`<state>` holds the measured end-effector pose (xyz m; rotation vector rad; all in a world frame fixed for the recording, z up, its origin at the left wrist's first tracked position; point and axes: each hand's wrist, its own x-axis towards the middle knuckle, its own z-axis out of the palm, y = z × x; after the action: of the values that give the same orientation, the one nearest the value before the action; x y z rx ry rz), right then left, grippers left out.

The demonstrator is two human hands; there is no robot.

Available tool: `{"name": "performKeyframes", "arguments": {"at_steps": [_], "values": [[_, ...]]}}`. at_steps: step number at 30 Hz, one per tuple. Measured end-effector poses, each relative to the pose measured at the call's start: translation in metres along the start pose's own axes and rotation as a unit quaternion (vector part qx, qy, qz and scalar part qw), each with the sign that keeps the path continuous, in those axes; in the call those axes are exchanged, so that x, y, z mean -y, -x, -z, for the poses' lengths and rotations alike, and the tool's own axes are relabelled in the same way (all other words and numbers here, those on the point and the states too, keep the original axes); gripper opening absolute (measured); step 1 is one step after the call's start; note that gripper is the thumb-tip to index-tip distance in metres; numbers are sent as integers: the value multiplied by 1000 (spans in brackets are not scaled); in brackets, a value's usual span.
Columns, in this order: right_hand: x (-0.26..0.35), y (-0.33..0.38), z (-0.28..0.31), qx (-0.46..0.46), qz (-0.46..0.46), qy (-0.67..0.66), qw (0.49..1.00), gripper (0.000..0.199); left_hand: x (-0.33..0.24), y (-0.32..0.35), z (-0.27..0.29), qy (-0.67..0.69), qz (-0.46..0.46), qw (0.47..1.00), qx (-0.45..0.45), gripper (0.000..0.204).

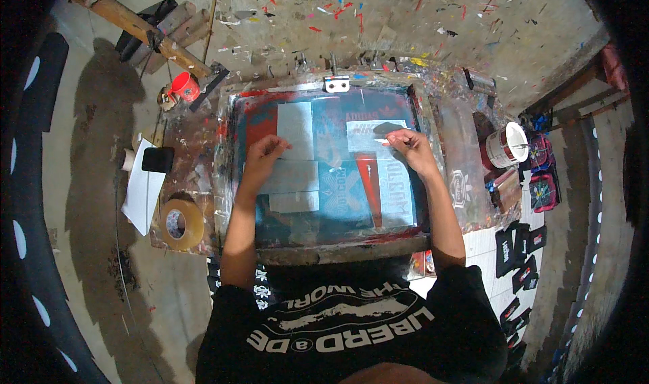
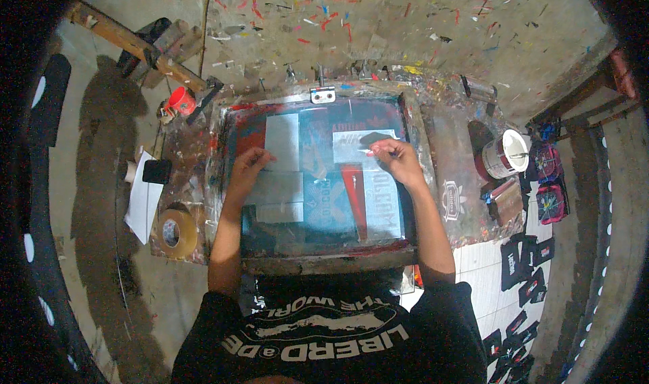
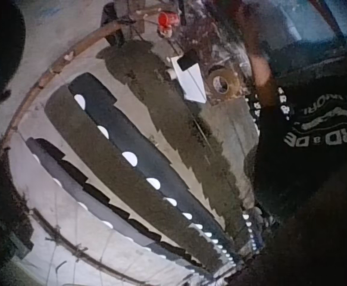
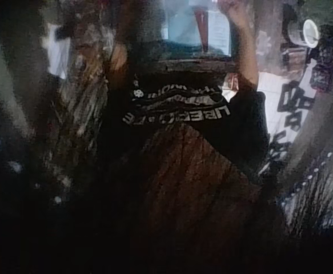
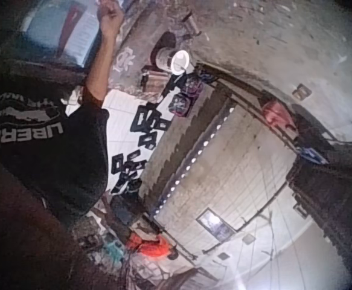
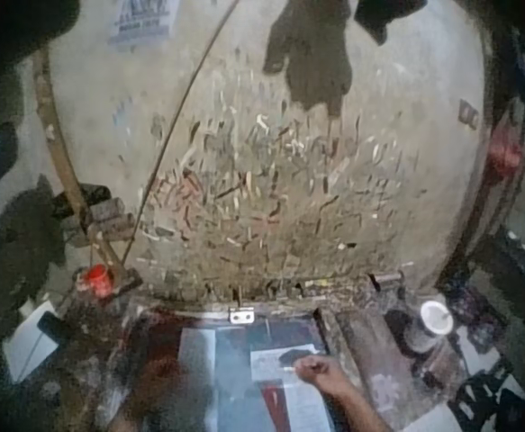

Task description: The person prepares a screen printing frame by arranging paper stencils on the mesh surface. They then secure the stencils and the frame edges using strips of clear packing tape, smoothing them down to ensure adhesion.

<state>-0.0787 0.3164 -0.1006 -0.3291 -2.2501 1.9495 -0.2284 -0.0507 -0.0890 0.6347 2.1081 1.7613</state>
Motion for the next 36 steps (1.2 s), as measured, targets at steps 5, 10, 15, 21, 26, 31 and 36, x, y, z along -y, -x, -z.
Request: {"name": "performKeyframes", "arguments": {"at_steps": [5, 10, 15, 21, 26, 31, 36], "values": [[-3, -1, -1, -10, -10, 9, 1000, 13, 15, -6, -2, 10, -5, 1000, -9, 15], [-3, 1, -3, -18, -9, 13, 1000, 12, 20, -8, -6, -7, -3, 1000, -30, 16], [8, 4, -7, -17, -14, 29, 999, 14, 12, -7, -16, -11, -3, 994, -110, 12], [12, 6, -3, 31, 51, 136, 989, 31, 15, -7, -6, -126, -57, 990, -38, 10], [22, 9, -2, 56, 33, 126, 990, 34, 6, -5, -3, -171, -101, 980, -15, 14], [20, 6, 0, 54, 20, 111, 992, 28, 6, -6, 6, -168, -107, 980, 12, 14], [29, 7, -10, 26, 85, 200, 976, 24, -9, -8, 6, -285, -123, 950, 27, 27]]}}
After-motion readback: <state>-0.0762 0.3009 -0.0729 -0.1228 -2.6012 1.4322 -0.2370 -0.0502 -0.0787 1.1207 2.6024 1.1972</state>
